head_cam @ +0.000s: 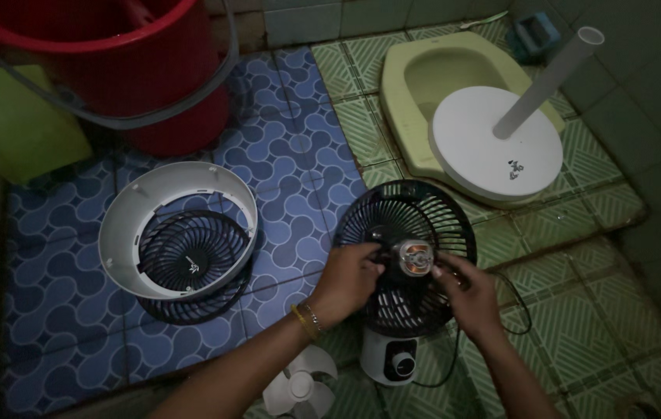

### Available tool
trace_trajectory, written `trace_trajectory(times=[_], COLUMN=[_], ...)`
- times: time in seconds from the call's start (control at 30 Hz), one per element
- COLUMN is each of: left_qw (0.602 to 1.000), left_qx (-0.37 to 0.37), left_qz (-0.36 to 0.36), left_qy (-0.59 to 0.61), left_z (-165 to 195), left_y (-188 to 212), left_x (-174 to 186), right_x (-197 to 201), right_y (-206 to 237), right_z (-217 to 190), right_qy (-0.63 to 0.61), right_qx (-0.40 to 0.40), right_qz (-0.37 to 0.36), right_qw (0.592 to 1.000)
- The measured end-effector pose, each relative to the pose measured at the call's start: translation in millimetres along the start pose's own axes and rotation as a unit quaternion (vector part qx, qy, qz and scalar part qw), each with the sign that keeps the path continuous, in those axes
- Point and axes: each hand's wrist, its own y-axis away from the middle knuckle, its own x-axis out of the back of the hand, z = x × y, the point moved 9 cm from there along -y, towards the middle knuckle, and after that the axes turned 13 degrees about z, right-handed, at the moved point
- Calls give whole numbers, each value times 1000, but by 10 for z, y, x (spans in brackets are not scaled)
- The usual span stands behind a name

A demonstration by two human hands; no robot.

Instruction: The person works on a small electric fan placed on a tiled floor, first manipulating the motor hub and rear cover by hand, then using a screwdriver to loosen and remove screws from the fan's motor housing. They handle small removed parts and continue unscrewing the housing as the clip ends.

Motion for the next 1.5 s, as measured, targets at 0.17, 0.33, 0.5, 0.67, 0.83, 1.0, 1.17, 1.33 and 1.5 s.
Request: trace_trajectory(times=[0.17, 0.33, 0.5, 0.67, 0.83, 1.0, 1.17, 1.33, 1.5], left_qw=[1000, 999, 1000, 999, 998, 998, 993, 992, 995], left_qx=[1, -48, 10, -10, -18, -19, 45, 73, 3], left_qz=[7, 15, 0, 2, -25, -61, -109, -100, -94], left_qy=[10, 12, -20, -40, -53, -10, -12, -12, -35], left_z=[-11, -475, -1076, -572, -725, -833, -884, -1029, -426], left_y=[-446, -307, -492, -469, -549, -685, -602, -582, -374], left_x=[564, 236, 217, 247, 158, 201, 184, 135, 81], right_x=[-546, -506, -868, -610, -575, -709, -630, -657, -308], right_y=[-185, -94, -197, -109, -179, -203, -26, 48, 198], right_z=[-471, 144, 442, -34, 224, 435, 415, 383, -16], right_qy=[22, 28, 68, 49, 83, -54, -62, 14, -3], right_qx=[25, -2, 21, 56, 67, 60, 92, 111, 86], right_qz=[7, -1, -2, -19, -18, -48, -43, -17, -19], right_qw=[999, 1000, 997, 997, 994, 996, 993, 994, 996])
